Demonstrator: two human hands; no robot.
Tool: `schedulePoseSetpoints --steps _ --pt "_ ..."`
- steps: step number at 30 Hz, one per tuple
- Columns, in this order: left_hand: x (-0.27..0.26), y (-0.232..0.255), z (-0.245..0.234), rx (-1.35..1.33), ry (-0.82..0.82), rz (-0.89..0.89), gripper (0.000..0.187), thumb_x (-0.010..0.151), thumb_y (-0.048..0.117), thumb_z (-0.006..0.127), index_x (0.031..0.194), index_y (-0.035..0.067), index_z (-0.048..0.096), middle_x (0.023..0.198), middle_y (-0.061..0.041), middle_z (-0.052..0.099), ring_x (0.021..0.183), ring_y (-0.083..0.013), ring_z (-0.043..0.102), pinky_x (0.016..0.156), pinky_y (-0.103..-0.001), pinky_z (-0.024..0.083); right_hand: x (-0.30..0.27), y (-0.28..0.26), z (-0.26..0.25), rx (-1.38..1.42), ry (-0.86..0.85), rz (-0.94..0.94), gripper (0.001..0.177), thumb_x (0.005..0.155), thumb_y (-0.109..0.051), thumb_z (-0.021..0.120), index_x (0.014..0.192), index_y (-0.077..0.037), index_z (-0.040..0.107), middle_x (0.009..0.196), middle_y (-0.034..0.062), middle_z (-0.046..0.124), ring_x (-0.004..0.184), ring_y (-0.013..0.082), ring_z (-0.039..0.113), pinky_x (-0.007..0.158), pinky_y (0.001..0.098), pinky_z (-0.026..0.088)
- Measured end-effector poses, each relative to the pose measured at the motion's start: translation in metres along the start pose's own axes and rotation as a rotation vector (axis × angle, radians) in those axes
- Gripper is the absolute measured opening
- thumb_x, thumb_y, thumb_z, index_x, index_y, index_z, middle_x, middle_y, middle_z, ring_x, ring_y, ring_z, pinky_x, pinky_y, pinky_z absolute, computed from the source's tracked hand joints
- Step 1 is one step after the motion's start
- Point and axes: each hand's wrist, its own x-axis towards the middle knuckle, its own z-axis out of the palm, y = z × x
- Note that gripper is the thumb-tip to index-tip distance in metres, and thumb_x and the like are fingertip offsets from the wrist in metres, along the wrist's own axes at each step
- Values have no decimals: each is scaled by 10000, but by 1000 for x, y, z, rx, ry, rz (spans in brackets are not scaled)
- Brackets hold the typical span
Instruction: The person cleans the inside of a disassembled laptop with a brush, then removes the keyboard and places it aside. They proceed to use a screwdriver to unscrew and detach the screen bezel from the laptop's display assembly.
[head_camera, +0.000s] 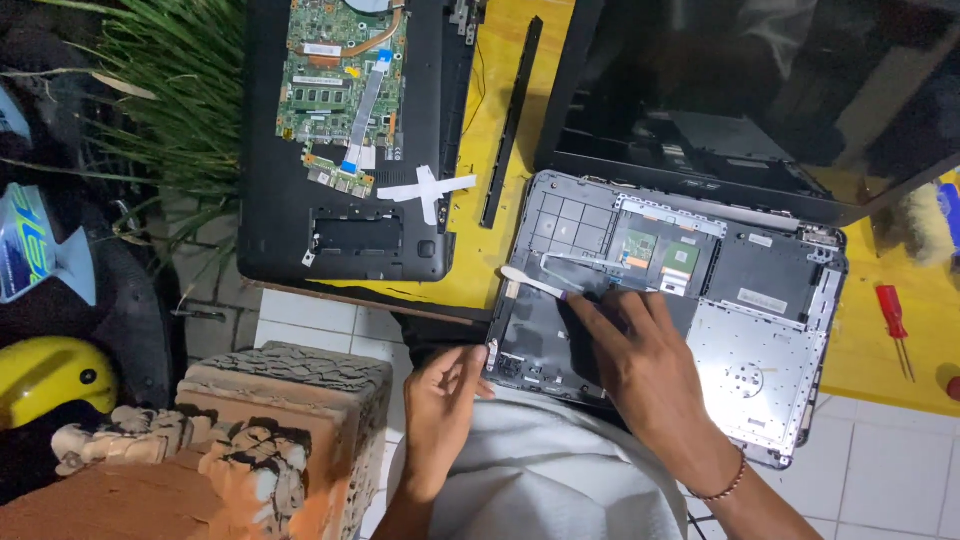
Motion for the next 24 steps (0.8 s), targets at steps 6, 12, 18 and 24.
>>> schedulePoseSetpoints --steps 6,12,18,24 --pt "-6 -18 -7 -388 -67 -200 365 844 110 754 1141 -103 742 829 -253 810 753 -297 813 762 -376 705 -10 -6 3 150 -32 51 671 856 35 731 1484 -124 554 1190 82 617 991 262 511 810 405 595" --pt "-5 -22 -5 -438 -66 -137 292 862 106 751 1050 -117 763 762 -222 775 713 -274 774 723 -405 718 -36 -27 -14 289 -201 -60 539 873 -57 704 1398 -155 636 1098 58 601 917 264 552 768 423 573" --pt "-3 -22 -6 -447 -54 -201 282 853 106 763 1038 -107 754 783 -236 772 687 -309 771 719 -396 698 -21 -24 -11 280 -88 44 514 853 -10 744 1351 -115 672 1186 107 645 1006 308 581 766 447 637" --pt "0 -33 -10 -458 -132 -144 233 869 127 769 1001 -65 778 788 -202 787 645 -282 760 624 -370 676 -24 -30 -18 335 -156 5 480 852 35 732 1301 -133 705 1059 45 680 901 256 616 725 388 678"
